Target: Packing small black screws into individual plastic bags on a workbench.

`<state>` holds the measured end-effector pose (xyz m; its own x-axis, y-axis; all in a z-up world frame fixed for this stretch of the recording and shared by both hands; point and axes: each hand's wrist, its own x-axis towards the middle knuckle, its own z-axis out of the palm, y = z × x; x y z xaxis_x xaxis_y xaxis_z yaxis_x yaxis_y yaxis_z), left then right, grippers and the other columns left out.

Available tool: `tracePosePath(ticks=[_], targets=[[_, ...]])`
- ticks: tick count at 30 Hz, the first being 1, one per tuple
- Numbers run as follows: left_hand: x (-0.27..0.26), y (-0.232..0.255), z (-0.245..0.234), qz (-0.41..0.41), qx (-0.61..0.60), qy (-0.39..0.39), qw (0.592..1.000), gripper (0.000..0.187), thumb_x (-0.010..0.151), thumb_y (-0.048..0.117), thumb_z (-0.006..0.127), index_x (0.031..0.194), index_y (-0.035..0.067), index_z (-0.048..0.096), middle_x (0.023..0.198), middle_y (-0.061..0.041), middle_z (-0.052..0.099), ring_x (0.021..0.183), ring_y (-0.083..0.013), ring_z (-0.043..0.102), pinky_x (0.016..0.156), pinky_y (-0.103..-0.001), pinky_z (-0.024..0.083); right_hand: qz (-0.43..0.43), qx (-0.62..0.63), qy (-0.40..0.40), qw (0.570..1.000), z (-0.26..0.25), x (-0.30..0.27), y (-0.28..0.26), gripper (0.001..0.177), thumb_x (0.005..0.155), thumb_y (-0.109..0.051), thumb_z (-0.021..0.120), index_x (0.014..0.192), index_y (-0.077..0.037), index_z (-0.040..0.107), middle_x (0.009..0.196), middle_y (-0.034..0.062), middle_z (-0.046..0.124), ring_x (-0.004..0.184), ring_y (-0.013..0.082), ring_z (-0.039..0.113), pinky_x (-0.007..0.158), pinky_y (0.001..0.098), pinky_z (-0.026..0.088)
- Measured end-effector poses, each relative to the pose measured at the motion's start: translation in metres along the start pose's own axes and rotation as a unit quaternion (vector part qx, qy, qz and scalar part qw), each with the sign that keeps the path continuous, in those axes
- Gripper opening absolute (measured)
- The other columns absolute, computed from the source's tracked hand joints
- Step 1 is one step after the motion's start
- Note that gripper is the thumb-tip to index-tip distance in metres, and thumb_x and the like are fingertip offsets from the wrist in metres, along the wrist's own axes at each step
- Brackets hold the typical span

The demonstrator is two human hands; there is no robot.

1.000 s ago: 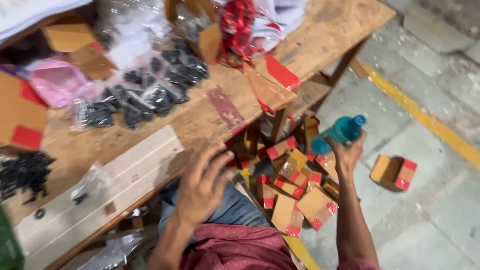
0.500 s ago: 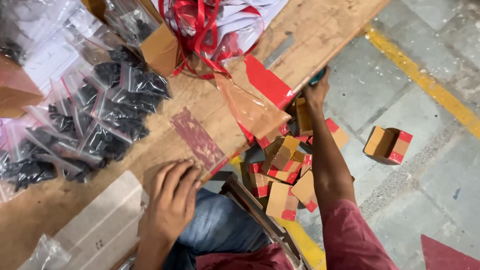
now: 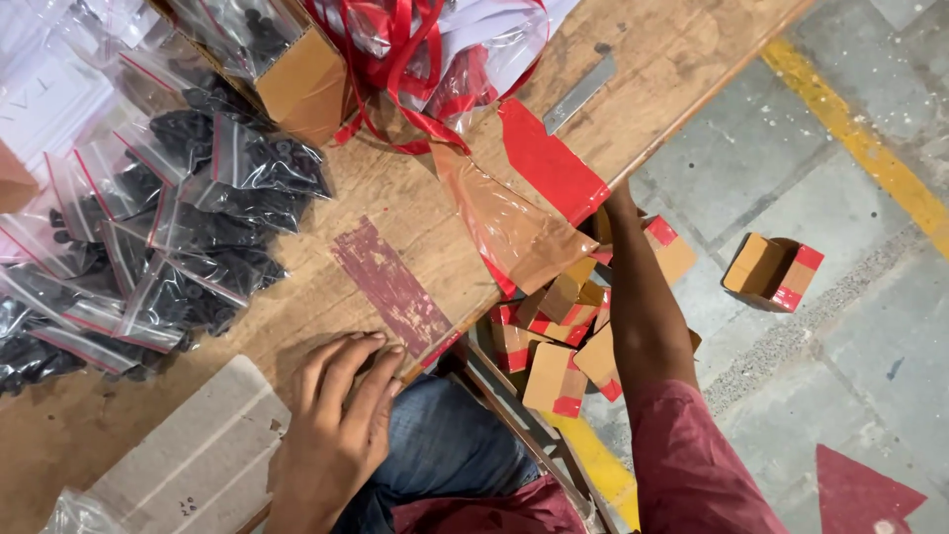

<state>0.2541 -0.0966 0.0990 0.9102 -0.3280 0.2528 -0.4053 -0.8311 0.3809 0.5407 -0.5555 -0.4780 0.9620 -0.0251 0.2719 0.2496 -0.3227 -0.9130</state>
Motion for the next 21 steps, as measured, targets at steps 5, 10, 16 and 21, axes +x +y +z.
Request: tracePosePath(ticks=[5, 10, 16, 21], targets=[[0.000, 0.004, -0.003, -0.005, -0.019, 0.020, 1.000, 0.031, 0.087, 0.007, 0.074, 0.117, 0.004, 0.070, 0.125, -0.012, 0.061, 0.120, -0.0338, 0.057, 0.099, -0.044, 0.050, 0.002, -0.094, -0.035, 0.995, -0.007, 0.008, -0.085, 0.054, 0.103, -0.018, 0.072, 0.150, -0.002, 0.049, 0.148, 0.0181, 0.061, 0.136, 0.0264, 0.059, 0.117, 0.0394, 0.049], [0.000, 0.007, -0.005, -0.008, -0.018, 0.021, 1.000, 0.030, 0.088, 0.009, 0.073, 0.117, 0.005, 0.071, 0.125, -0.011, 0.062, 0.120, -0.0330, 0.057, 0.100, -0.045, 0.050, 0.104, -0.073, 0.056, 0.990, -0.024, -0.001, -0.235, 0.070, 0.079, -0.007, 0.085, 0.136, 0.005, 0.046, 0.125, 0.0213, 0.063, 0.113, 0.0292, 0.062, 0.093, 0.0411, 0.051], [-0.011, -0.005, -0.002, 0.014, -0.017, 0.022, 1.000, 0.031, 0.089, 0.012, 0.071, 0.119, 0.004, 0.071, 0.128, -0.014, 0.060, 0.120, -0.0344, 0.055, 0.100, -0.045, 0.050, -0.018, 0.034, 0.295, 0.955, -0.080, -0.020, -0.366, 0.032, 0.094, 0.018, 0.051, 0.117, 0.003, 0.066, 0.101, 0.0110, 0.072, 0.088, 0.0156, 0.071, 0.067, 0.0304, 0.064], [-0.023, -0.018, 0.010, 0.032, -0.004, 0.028, 0.999, 0.034, 0.089, 0.015, 0.072, 0.120, 0.003, 0.070, 0.128, -0.014, 0.059, 0.123, -0.0322, 0.052, 0.102, -0.045, 0.048, -0.217, 0.070, 0.208, 0.951, -0.051, 0.037, -0.629, 0.025, 0.107, 0.024, 0.052, 0.124, 0.008, 0.058, 0.109, 0.0188, 0.070, 0.091, 0.0203, 0.071, 0.077, 0.0330, 0.066]])
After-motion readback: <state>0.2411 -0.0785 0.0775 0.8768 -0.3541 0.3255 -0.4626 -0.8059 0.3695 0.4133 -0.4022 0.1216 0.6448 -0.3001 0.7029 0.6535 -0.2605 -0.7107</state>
